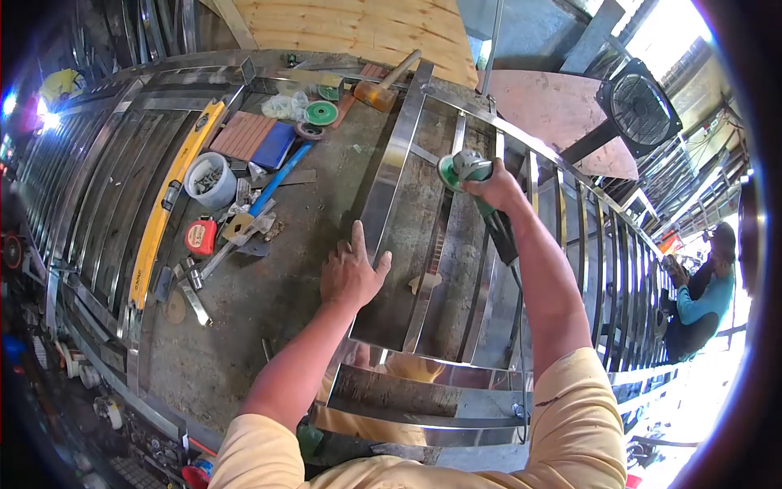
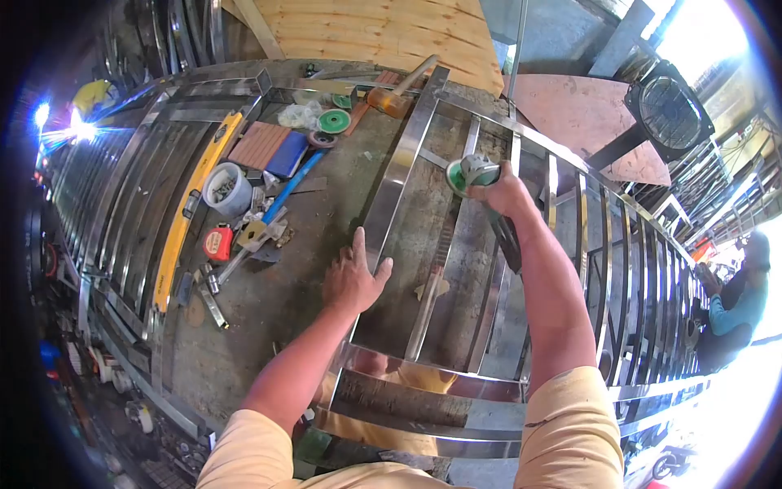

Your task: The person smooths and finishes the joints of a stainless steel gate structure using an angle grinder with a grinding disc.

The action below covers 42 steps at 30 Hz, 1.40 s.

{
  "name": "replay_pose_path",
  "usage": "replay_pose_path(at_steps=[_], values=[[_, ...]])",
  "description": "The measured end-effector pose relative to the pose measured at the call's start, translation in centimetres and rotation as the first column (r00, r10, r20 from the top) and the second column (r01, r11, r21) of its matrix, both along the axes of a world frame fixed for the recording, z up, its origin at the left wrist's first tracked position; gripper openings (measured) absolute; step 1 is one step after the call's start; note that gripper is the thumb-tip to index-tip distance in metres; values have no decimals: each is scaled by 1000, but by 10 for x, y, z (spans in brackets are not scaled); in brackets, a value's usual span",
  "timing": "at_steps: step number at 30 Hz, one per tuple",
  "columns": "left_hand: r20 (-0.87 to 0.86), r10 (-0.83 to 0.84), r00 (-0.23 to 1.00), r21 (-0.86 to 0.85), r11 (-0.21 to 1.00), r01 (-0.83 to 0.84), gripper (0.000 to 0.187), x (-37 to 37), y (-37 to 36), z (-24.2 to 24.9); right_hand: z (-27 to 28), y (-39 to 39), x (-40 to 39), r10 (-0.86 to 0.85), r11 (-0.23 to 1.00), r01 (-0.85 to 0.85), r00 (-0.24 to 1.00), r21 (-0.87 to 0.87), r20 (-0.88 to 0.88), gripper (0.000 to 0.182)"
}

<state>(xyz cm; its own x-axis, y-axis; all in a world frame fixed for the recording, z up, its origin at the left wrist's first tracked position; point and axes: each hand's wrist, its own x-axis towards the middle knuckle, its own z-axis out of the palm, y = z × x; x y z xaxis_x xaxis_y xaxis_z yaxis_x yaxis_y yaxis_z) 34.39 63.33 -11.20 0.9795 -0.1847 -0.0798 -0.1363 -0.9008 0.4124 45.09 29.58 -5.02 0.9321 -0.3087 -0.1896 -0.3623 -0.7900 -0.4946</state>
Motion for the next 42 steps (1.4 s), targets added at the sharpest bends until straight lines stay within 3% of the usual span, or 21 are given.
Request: replay_pose_path(at_steps=[6, 9, 17, 19, 21, 25, 27, 29, 31, 36, 38, 42], values=[[33, -12, 999, 19, 1000, 11, 93, 2, 0, -9, -17, -37, 55, -23, 998, 22, 1000, 60, 19, 120], [26, -11, 1000, 47, 999, 10, 93, 0, -3, -8, -23, -52, 48, -19, 999, 16, 997, 41, 74, 120], [60, 1, 998, 54, 999, -4, 91, 1, -7, -3, -9, -26, 36, -6, 1000, 5, 1000, -21, -22, 121], [105, 12, 994, 18, 1000, -14, 88, 2, -6, -4, -13, -20, 18, 60, 995, -58, 998, 86, -23, 120], [163, 31, 986, -41, 999, -25, 84, -2, -6, -9, 3, 6, -12, 43, 999, -41, 995, 24, -86, 117], [366, 70, 928, -152, 988, -14, 79, -3, -1, -25, -14, 32, -69, 80, 997, -80, 997, 22, -17, 111], [443, 75, 893, -187, 982, 10, 78, -4, 2, -30, 18, 58, -112, 59, 998, -59, 998, 2, -34, 108], [478, 60, 876, -213, 976, 49, 75, -10, 5, -31, 16, 68, -143, 87, 996, -85, 993, 29, -77, 108], [472, 74, 878, -262, 963, 60, 74, -14, 10, -33, 17, 79, -175, 106, 988, -92, 988, 122, -112, 108], [386, 98, 917, -314, 949, 30, 74, -42, 27, -33, 33, 107, -253, 140, 982, -128, 986, 137, -85, 96], [375, 69, 925, -332, 941, 64, 75, -53, 35, -30, 38, 119, -276, 154, 983, -136, 976, 120, -153, 97], [193, 71, 979, -315, 949, -7, 81, -74, 44, -21, 45, 135, -305, 155, 985, -137, 970, 109, -186, 97]])
